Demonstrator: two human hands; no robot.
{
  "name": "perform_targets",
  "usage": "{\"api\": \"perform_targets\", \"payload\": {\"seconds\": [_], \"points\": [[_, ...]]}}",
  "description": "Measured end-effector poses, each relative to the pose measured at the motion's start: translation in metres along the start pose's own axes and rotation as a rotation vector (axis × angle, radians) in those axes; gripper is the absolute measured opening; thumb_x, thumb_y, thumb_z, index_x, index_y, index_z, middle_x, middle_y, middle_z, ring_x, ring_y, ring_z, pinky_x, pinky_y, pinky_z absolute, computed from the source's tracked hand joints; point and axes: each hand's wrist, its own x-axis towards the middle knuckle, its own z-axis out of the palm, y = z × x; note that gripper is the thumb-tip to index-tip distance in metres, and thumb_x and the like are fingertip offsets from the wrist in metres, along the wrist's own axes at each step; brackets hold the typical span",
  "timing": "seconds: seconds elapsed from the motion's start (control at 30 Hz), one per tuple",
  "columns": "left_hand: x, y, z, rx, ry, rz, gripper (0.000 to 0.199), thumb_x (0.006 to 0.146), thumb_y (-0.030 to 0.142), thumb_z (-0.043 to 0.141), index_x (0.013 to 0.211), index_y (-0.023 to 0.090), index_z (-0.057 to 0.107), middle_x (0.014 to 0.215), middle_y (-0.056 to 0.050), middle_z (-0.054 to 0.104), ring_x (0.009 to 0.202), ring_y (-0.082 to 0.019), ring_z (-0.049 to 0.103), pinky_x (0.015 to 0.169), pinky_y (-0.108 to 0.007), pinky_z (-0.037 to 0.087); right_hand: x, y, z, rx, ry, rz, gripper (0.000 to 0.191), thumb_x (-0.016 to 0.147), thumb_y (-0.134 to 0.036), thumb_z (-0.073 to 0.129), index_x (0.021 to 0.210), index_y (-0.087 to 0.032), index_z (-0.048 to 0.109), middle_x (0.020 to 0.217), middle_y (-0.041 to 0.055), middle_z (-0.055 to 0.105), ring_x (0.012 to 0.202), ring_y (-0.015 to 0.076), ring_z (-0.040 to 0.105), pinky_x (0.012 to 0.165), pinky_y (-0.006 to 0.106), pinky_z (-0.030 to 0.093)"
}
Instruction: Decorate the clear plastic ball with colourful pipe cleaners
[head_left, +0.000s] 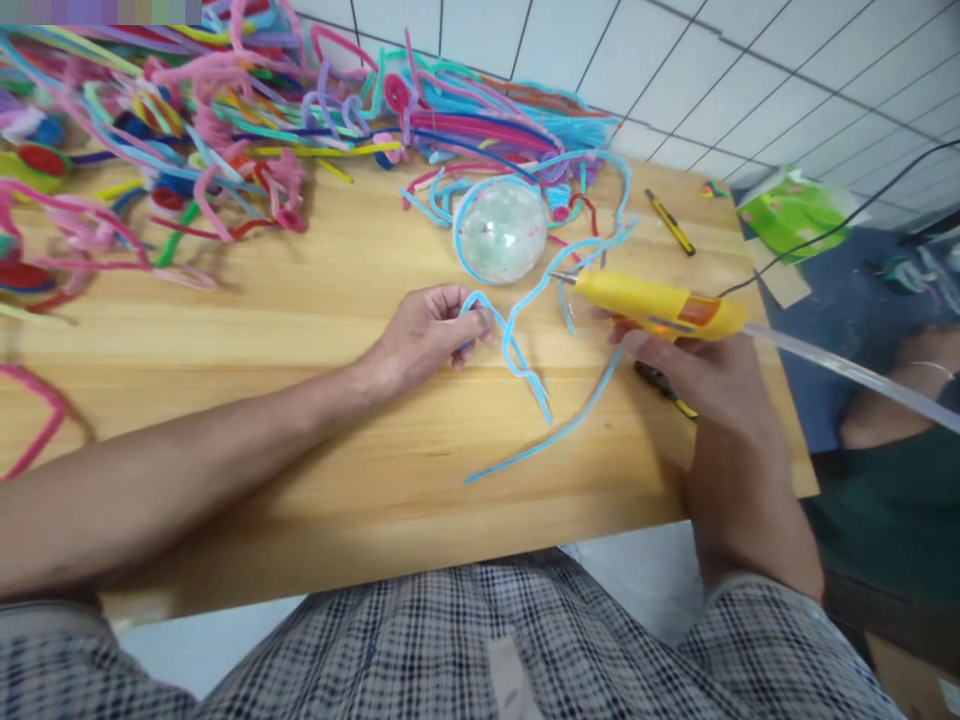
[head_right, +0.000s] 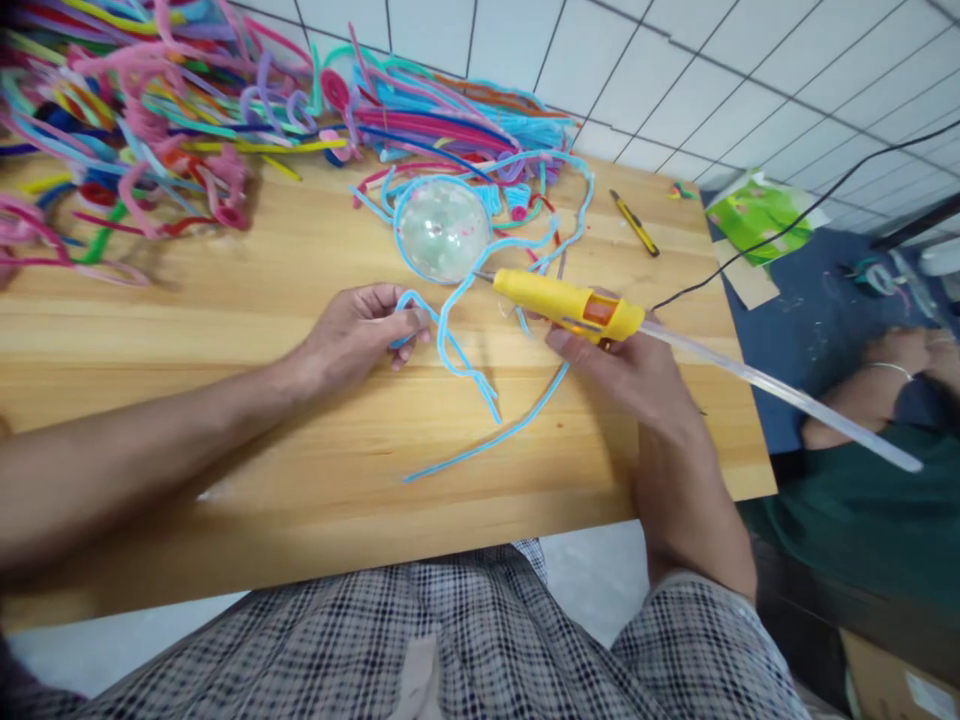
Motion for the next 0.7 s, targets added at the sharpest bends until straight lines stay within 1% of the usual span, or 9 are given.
{"api": "perform_targets", "payload": {"seconds": [0.1,0.13,0.23,0.27,0.33,0.4,0.47,0.57,0.7], "points": [[0.000,0.000,0.000,0.007,-0.006,-0.005,0.006,0.084,0.016,0.072,0.079,0.017,0.070,0.072,0.001,0.073,0.050,-0.007,0.056,0.044,-0.016,0.048,0.010,0.017,-0.012,-0.099,0.097,0.021,0.015,0.087,-0.030,0.083,0.101,-0.027,0.087,0.107,0.0074,0.087,0.094,0.0257,0.079,0.086,0.042,0.064],[0.000,0.000,-0.001,0.007,-0.007,-0.007,0.006,0.084,0.016,0.073,0.079,0.017,0.070,0.072,0.001,0.072,0.050,-0.007,0.056,0.044,-0.016,0.047,0.016,0.025,-0.021,-0.147,0.187,0.058,0.016,0.086,-0.026,0.080,0.100,-0.026,0.086,0.107,0.0083,0.087,0.090,0.0247,0.079,0.084,0.041,0.063],[-0.001,0.001,-0.002,0.031,-0.019,-0.004,0.007,0.082,0.015,0.073,0.076,0.017,0.069,0.068,0.001,0.070,0.050,-0.007,0.055,0.044,-0.016,0.046,0.036,0.050,-0.053,-0.415,0.661,0.094,0.009,0.082,-0.017,0.071,0.081,-0.024,0.077,0.087,0.0089,0.081,0.069,0.0211,0.067,0.071,0.040,0.054],[-0.001,0.001,-0.002,0.048,-0.027,-0.002,0.008,0.082,0.015,0.073,0.075,0.017,0.069,0.066,0.001,0.069,0.050,-0.007,0.055,0.045,-0.016,0.046,0.040,0.054,-0.062,-0.464,0.714,0.092,0.010,0.079,-0.015,0.071,0.078,-0.025,0.075,0.084,0.0089,0.080,0.068,0.0212,0.065,0.071,0.041,0.054],[-0.002,0.001,-0.003,0.074,-0.041,0.001,0.008,0.080,0.015,0.074,0.074,0.017,0.070,0.063,0.002,0.068,0.050,-0.007,0.054,0.047,-0.015,0.046,0.041,0.055,-0.070,-0.245,0.703,0.031,0.013,0.075,-0.017,0.070,0.082,-0.026,0.076,0.085,0.0094,0.080,0.059,0.0189,0.058,0.063,0.039,0.047],[-0.003,0.002,-0.003,0.080,-0.037,-0.001,0.007,0.078,0.017,0.076,0.073,0.017,0.071,0.061,0.002,0.067,0.049,-0.007,0.053,0.047,-0.016,0.046,0.036,0.048,-0.066,0.033,0.555,-0.059,0.015,0.073,-0.022,0.073,0.087,-0.025,0.079,0.089,0.0104,0.082,0.056,0.0176,0.057,0.058,0.038,0.042],[-0.003,0.002,-0.002,0.072,-0.014,-0.001,0.009,0.079,0.020,0.077,0.073,0.018,0.070,0.061,0.001,0.068,0.049,-0.007,0.053,0.047,-0.016,0.046,0.027,0.035,-0.053,0.153,0.387,-0.087,0.020,0.072,-0.024,0.080,0.092,-0.026,0.083,0.092,0.0096,0.084,0.058,0.0175,0.061,0.057,0.038,0.043],[-0.004,0.003,0.000,0.062,0.008,0.003,0.013,0.081,0.022,0.077,0.071,0.018,0.069,0.062,0.001,0.068,0.048,-0.007,0.052,0.045,-0.017,0.045,0.011,0.017,-0.030,0.156,0.183,-0.058,0.024,0.079,-0.031,0.089,0.102,-0.032,0.085,0.101,0.0074,0.088,0.069,0.0227,0.071,0.061,0.040,0.054],[-0.004,0.004,0.001,0.052,0.005,0.005,0.015,0.084,0.020,0.076,0.071,0.017,0.069,0.063,0.001,0.068,0.048,-0.007,0.052,0.045,-0.017,0.045,-0.010,0.006,-0.010,-0.009,-0.035,-0.135,0.008,0.096,-0.038,0.085,0.103,-0.034,0.084,0.104,0.0051,0.086,0.088,0.0278,0.080,0.075,0.045,0.065]]}}
